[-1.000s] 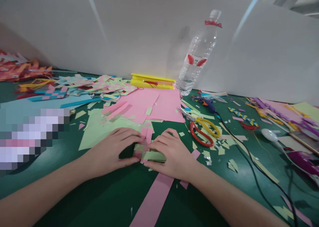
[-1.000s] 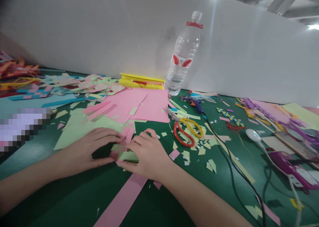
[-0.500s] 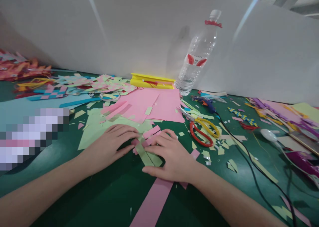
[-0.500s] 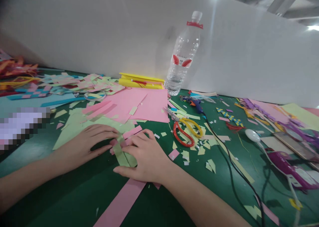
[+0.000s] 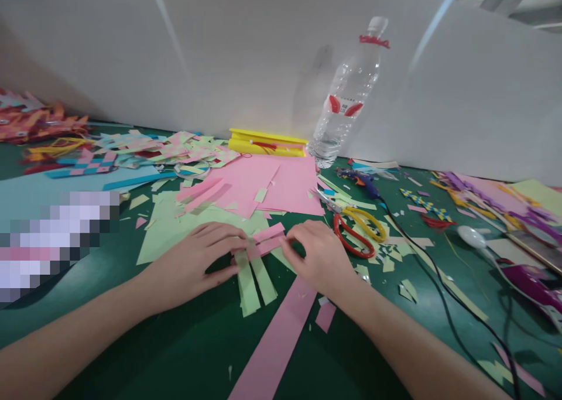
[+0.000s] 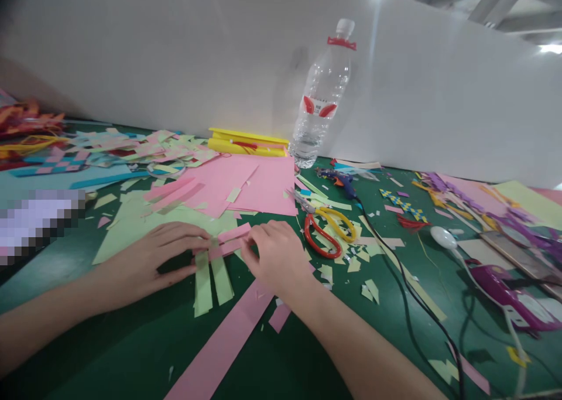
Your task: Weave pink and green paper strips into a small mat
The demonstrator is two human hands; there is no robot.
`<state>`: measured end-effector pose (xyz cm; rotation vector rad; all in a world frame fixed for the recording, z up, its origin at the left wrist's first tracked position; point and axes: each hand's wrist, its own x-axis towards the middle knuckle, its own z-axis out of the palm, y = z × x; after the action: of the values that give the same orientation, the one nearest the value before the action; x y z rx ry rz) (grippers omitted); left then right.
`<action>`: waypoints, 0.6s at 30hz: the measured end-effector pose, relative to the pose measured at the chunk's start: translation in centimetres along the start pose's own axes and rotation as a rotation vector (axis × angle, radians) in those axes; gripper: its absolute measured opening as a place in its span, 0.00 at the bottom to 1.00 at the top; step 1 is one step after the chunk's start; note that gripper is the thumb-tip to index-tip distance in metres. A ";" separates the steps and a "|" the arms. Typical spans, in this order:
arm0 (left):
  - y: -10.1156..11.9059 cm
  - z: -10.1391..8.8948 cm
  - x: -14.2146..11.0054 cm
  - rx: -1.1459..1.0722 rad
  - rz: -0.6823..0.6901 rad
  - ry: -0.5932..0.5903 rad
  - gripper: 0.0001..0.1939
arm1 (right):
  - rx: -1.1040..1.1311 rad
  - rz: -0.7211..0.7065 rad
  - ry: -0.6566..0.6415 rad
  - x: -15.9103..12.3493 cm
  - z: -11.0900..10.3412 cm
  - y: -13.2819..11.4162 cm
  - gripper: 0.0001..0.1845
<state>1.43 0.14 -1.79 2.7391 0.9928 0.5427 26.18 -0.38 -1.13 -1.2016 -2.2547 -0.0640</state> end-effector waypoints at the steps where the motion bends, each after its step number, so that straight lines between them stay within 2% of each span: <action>1: 0.0 0.0 0.0 -0.003 0.009 -0.019 0.14 | -0.049 -0.012 0.005 0.0 0.0 0.2 0.16; 3: 0.0 0.1 -0.1 0.001 0.017 -0.047 0.16 | -0.085 -0.058 -0.003 -0.1 0.1 0.2 0.19; 7: -0.2 0.2 0.0 0.017 0.004 -0.069 0.16 | -0.020 -0.119 -0.065 -0.3 0.1 -0.6 0.20; 18: -0.1 0.0 0.0 0.024 -0.005 -0.044 0.16 | 0.138 -0.273 -0.147 -0.4 0.3 -1.3 0.16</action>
<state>1.38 0.21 -1.76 2.7556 1.0022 0.4706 25.26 -1.37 -1.34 -0.8459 -2.4942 0.0766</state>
